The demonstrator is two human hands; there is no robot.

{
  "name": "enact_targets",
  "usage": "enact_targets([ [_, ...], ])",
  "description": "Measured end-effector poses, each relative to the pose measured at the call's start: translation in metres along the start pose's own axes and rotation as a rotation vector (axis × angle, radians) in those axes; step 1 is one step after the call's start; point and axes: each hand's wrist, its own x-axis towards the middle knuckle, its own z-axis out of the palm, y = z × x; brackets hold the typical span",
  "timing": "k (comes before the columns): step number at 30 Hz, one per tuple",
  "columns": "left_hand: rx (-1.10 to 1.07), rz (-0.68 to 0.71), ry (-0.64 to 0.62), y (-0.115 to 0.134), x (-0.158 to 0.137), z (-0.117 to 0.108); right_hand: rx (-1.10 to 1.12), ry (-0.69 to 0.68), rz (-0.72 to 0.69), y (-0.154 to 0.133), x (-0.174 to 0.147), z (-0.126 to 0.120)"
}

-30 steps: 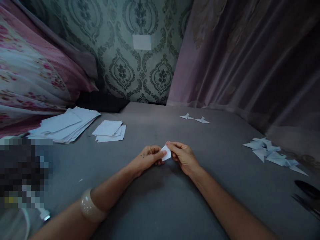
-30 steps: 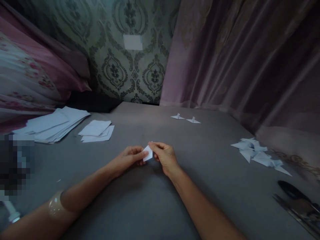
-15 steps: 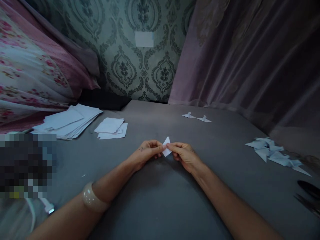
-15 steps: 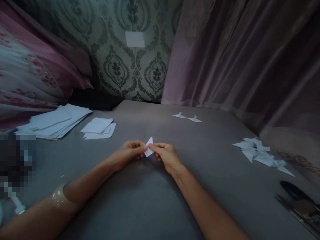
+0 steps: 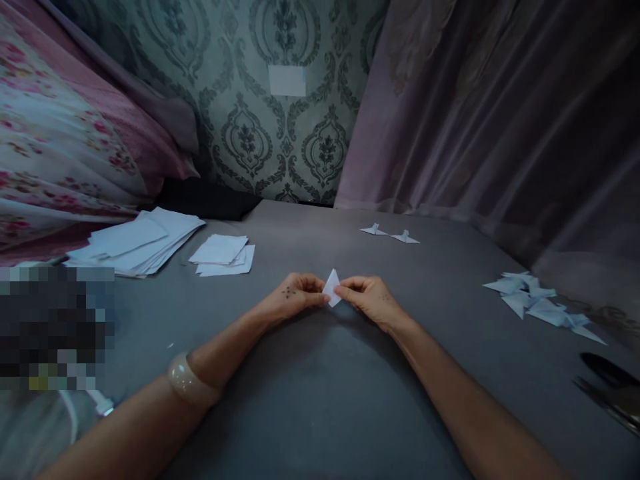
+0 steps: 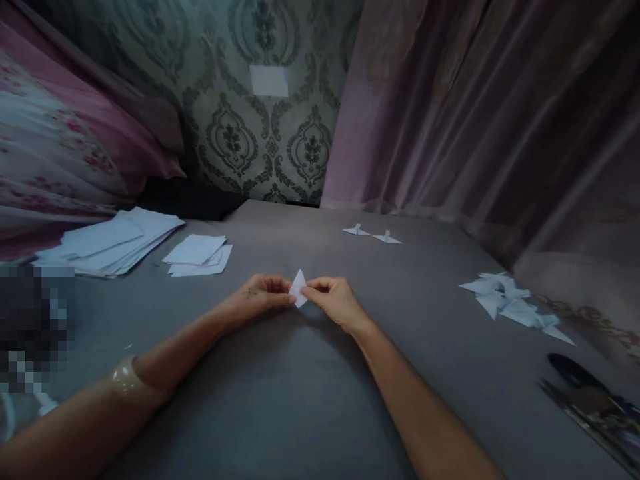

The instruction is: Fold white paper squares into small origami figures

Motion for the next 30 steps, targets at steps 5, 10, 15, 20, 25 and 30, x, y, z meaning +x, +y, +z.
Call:
enact_targets([
  [5, 0.819, 0.473, -0.005, 0.011, 0.013, -0.011, -0.628, 0.039, -0.504, 0.005, 0.000, -0.004],
  [10, 1.386, 0.771, -0.141, 0.001, 0.028, -0.007, -1.277, -0.026, -0.751, 0.016, 0.004, -0.009],
  [15, 1.140, 0.606, -0.126, -0.012, 0.033, -0.007, -1.102, -0.119, -0.566, 0.017, 0.005, -0.015],
  [20, 0.786, 0.327, -0.136, 0.001, 0.035, -0.018, -0.808, -0.065, -0.330, 0.016, 0.006, -0.018],
  [25, 0.769, 0.327, -0.162, 0.005, 0.042, -0.019, -0.721, 0.019, -0.308, 0.023, 0.003, -0.014],
  [30, 0.701, 0.324, -0.151, -0.003, 0.046, -0.020, -0.706, 0.043, -0.296, 0.026, 0.001, -0.015],
])
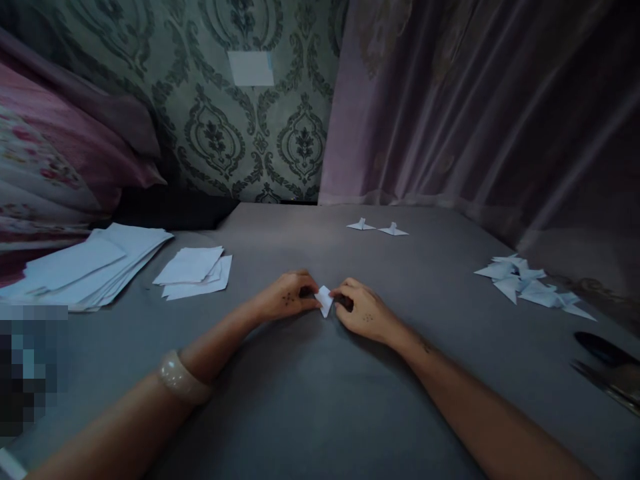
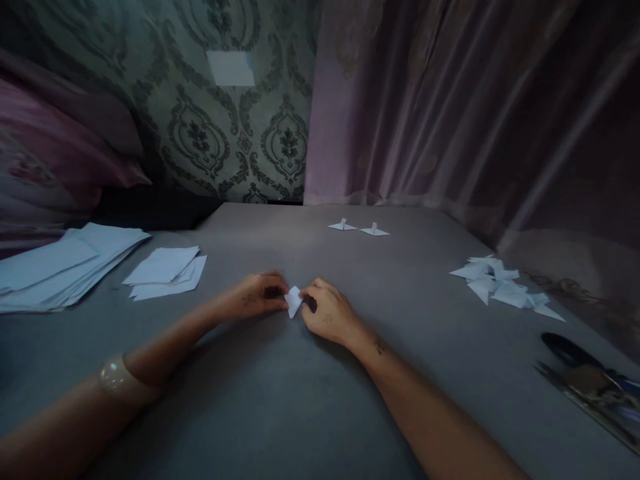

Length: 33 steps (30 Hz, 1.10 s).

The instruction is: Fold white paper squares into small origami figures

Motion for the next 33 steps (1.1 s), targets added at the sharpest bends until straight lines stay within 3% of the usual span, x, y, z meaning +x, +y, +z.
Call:
enact_targets([
  [7, -0.036, -0.008, 0.051, 0.001, -0.005, 0.004, 0.046, 0.002, -0.001, 0.004, 0.003, -0.001],
  [15, -0.006, -0.239, 0.172, 0.009, 0.000, 0.015, 0.114, -0.013, 0.077, 0.010, 0.019, -0.002],
  [25, -0.075, -0.327, 0.204, 0.004, 0.002, 0.020, 0.139, -0.018, 0.176, 0.014, 0.028, -0.001],
  [33, -0.187, -0.437, 0.224, 0.010, 0.003, 0.016, 0.173, -0.003, 0.178, 0.016, 0.028, 0.002],
])
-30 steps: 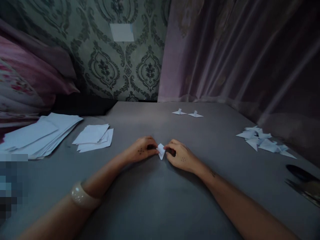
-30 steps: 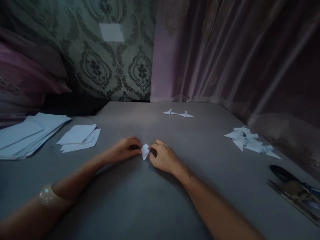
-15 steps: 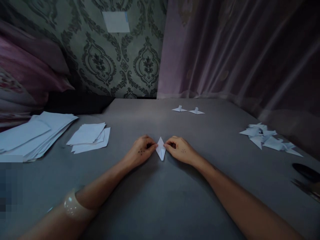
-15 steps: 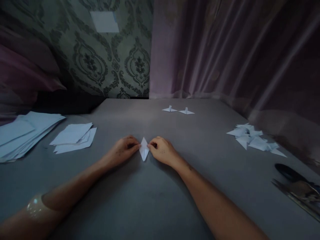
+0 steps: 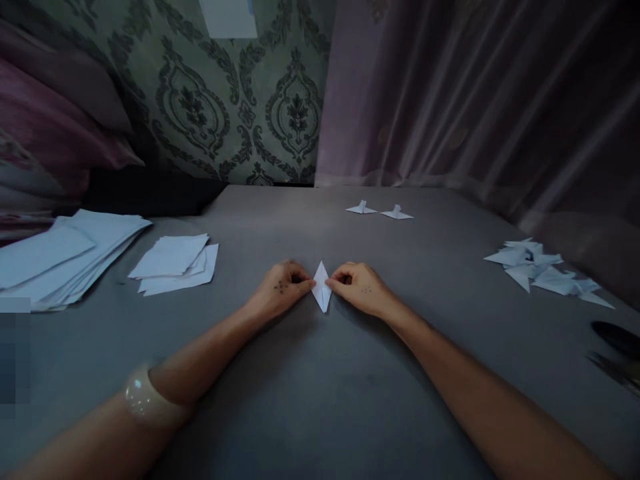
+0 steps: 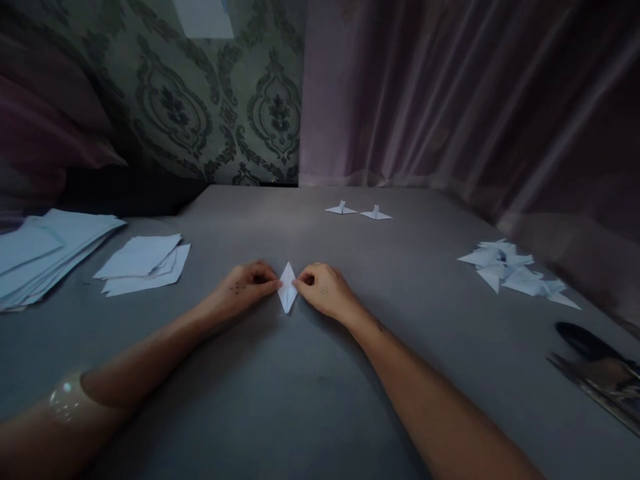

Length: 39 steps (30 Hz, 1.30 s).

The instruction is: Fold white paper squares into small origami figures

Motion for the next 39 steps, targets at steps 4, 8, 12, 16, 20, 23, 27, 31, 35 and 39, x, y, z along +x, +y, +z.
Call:
enact_targets([
  [4, 0.011, -0.023, 0.002, 0.001, 0.001, 0.001, 0.023, -0.001, -0.004, 0.001, 0.000, 0.000],
  [8, -0.012, -0.037, -0.026, 0.002, 0.001, 0.000, 0.041, 0.015, -0.032, 0.003, 0.000, 0.001],
  [12, -0.012, 0.002, -0.042, -0.002, 0.004, 0.001, 0.069, 0.009, -0.028, 0.003, 0.001, 0.001],
  [16, 0.001, 0.033, -0.060, -0.005, 0.005, 0.000, 0.086, 0.004, -0.010, 0.002, 0.001, 0.000],
  [20, 0.009, 0.059, -0.065, -0.005, 0.004, -0.001, 0.087, 0.006, 0.000, 0.001, 0.000, 0.000],
  [23, -0.010, 0.066, -0.068, -0.005, 0.004, 0.000, 0.092, 0.008, 0.000, 0.003, 0.001, 0.002],
  [27, 0.009, 0.088, -0.085, -0.008, 0.004, 0.002, 0.116, 0.030, -0.013, 0.006, 0.000, 0.003],
  [31, 0.119, 0.159, -0.027, -0.010, 0.002, 0.002, 0.135, 0.070, -0.076, 0.007, -0.003, 0.003],
  [35, 0.318, 0.264, 0.070, -0.010, 0.001, 0.000, 0.069, 0.082, -0.125, 0.003, -0.008, 0.005],
  [39, 0.435, 0.311, 0.061, -0.007, -0.001, -0.001, -0.043, 0.076, -0.157, -0.002, -0.012, 0.007],
])
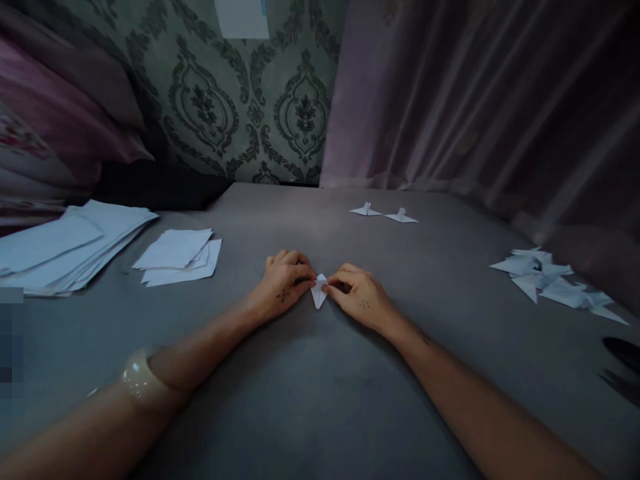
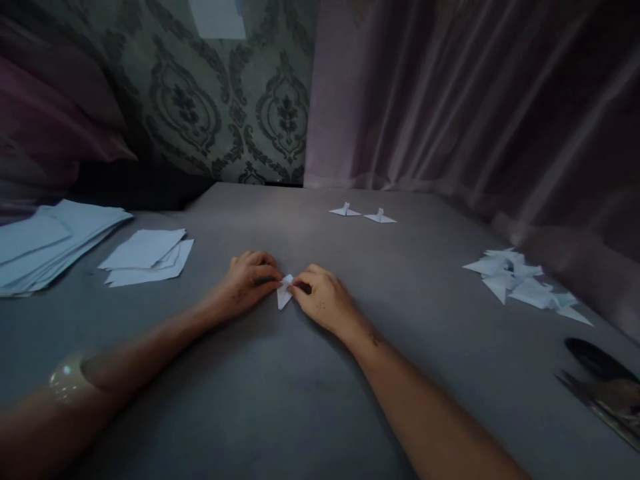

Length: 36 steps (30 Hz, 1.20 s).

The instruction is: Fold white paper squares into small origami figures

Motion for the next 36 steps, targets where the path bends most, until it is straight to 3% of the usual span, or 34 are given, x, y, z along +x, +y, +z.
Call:
enact_targets([
  [11, -0.167, -0.168, -0.040, -0.001, -0.002, -0.002, -0.077, -0.011, 0.039, 0.000, 0.002, 0.002],
  [24, -0.180, -0.242, -0.059, -0.001, 0.001, -0.001, -0.081, -0.070, 0.058, -0.003, 0.007, -0.002],
  [36, -0.141, -0.238, -0.074, -0.003, 0.002, 0.002, -0.069, -0.091, 0.195, -0.004, 0.014, -0.008],
])
